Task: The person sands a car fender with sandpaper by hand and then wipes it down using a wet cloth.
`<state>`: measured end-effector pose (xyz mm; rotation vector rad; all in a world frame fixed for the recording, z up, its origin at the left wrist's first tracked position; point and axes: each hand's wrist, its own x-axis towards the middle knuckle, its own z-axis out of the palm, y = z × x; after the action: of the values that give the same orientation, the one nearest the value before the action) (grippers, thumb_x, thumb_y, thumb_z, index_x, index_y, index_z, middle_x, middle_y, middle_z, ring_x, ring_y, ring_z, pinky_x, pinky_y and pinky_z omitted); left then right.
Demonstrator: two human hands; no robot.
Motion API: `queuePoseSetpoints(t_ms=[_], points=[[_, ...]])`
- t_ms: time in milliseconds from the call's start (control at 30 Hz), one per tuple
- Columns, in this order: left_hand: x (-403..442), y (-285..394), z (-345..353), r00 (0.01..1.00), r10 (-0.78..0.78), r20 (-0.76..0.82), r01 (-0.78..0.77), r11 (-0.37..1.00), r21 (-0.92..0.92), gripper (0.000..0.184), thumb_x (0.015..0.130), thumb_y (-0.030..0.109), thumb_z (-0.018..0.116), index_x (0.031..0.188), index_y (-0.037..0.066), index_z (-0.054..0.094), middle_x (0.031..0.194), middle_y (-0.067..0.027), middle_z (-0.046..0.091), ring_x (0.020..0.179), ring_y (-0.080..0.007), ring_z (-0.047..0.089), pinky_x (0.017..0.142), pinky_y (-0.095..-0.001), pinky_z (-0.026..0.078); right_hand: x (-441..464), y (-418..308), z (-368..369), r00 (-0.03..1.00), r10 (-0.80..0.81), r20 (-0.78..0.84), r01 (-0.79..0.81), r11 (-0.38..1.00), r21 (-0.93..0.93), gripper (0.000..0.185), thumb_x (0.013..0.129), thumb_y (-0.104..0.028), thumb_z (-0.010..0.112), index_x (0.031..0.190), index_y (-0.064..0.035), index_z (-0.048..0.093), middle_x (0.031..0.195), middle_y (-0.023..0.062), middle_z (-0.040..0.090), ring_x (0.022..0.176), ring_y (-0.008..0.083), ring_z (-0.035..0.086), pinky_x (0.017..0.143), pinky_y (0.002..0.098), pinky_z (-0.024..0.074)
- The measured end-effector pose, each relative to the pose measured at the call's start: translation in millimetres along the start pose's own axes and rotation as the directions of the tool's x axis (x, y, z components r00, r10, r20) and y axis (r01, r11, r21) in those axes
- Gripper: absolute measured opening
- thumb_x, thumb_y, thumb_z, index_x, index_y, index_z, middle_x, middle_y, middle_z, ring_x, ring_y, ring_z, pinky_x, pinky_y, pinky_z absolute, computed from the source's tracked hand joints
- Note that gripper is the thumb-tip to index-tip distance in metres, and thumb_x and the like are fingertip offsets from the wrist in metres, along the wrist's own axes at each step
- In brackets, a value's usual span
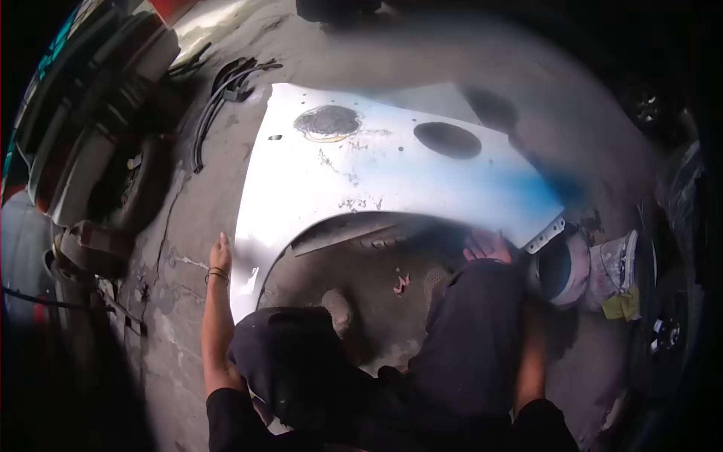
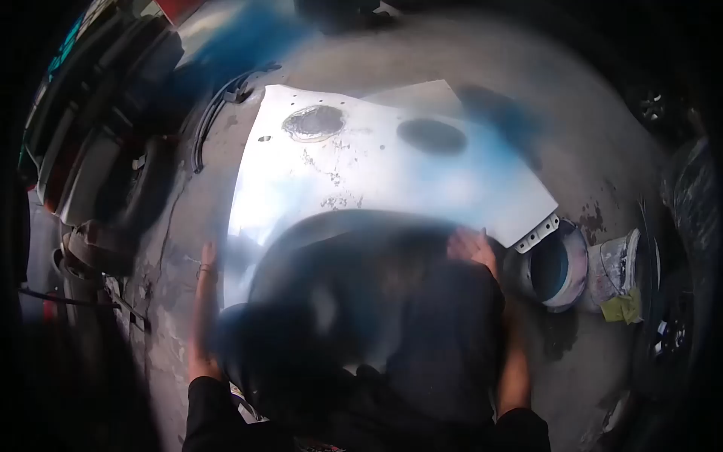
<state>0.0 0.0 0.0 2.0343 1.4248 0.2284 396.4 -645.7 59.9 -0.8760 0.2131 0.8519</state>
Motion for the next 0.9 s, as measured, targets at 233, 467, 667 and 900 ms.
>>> queuePoseSetpoints(t_ms=[233, 467, 667, 900], points=[[8.2, 14.4, 59.1, 0.938, -0.262, -0.227, 0.169, 0.917, -0.361, 0.068, 0.104, 0.053, 0.058, 0.088, -0.012, 0.071, 0.071, -0.0134, 0.068, 0.068, -0.0201, 0.061, 0.068, -0.041, 0.049, 51.7, -11.1, 19.4, 0.938, -0.265, -0.223, 0.298, 0.945, 0.132, 0.067, 0.107, -0.041, 0.061, 0.156, -0.0042, 0.035, 0.162, 0.0181, 0.037, 0.144, 0.038, 0.044, 0.124, 0.0546, 0.0315], [-93.7, 98.5, 68.1, 0.826, -0.197, -0.529, 0.038, 0.954, -0.297, 0.06, 0.102, 0.045, 0.061, 0.085, -0.011, 0.07, 0.063, -0.0096, 0.066, 0.061, -0.0161, 0.057, 0.063, -0.0399, 0.047, 83.1, -99.5, 33.2, 0.92, -0.392, -0.016, 0.39, 0.917, -0.08, 0.044, 0.108, -0.035, 0.062, 0.136, -0.0026, 0.053, 0.136, 0.0163, 0.057, 0.123, 0.0292, 0.059, 0.113, 0.0502, 0.047], [-165.0, 134.8, 88.5, 0.898, -0.236, -0.371, 0.161, 0.961, -0.223, 0.069, 0.108, 0.052, 0.053, 0.09, -0.012, 0.071, 0.07, -0.0099, 0.068, 0.069, -0.0162, 0.059, 0.067, -0.0383, 0.048, 141.0, -126.8, -32.9, 0.924, -0.345, -0.163, 0.307, 0.926, -0.219, 0.046, 0.106, -0.033, 0.065, 0.136, -0.0007, 0.052, 0.133, 0.016, 0.058, 0.115, 0.0301, 0.062, 0.104, 0.0481, 0.0536], [-189.2, 94.3, 93.5, 0.968, -0.207, -0.139, 0.155, 0.935, -0.318, 0.072, 0.108, 0.054, 0.051, 0.091, -0.013, 0.07, 0.071, -0.0095, 0.068, 0.07, -0.0161, 0.059, 0.068, -0.0376, 0.048, 101.2, -87.8, -26.2, 0.882, -0.238, -0.407, 0.119, 0.948, -0.296, 0.043, 0.103, -0.033, 0.067, 0.136, -0.0079, 0.057, 0.124, 0.0111, 0.068, 0.105, 0.0231, 0.064, 0.093, 0.0423, 0.0557]])
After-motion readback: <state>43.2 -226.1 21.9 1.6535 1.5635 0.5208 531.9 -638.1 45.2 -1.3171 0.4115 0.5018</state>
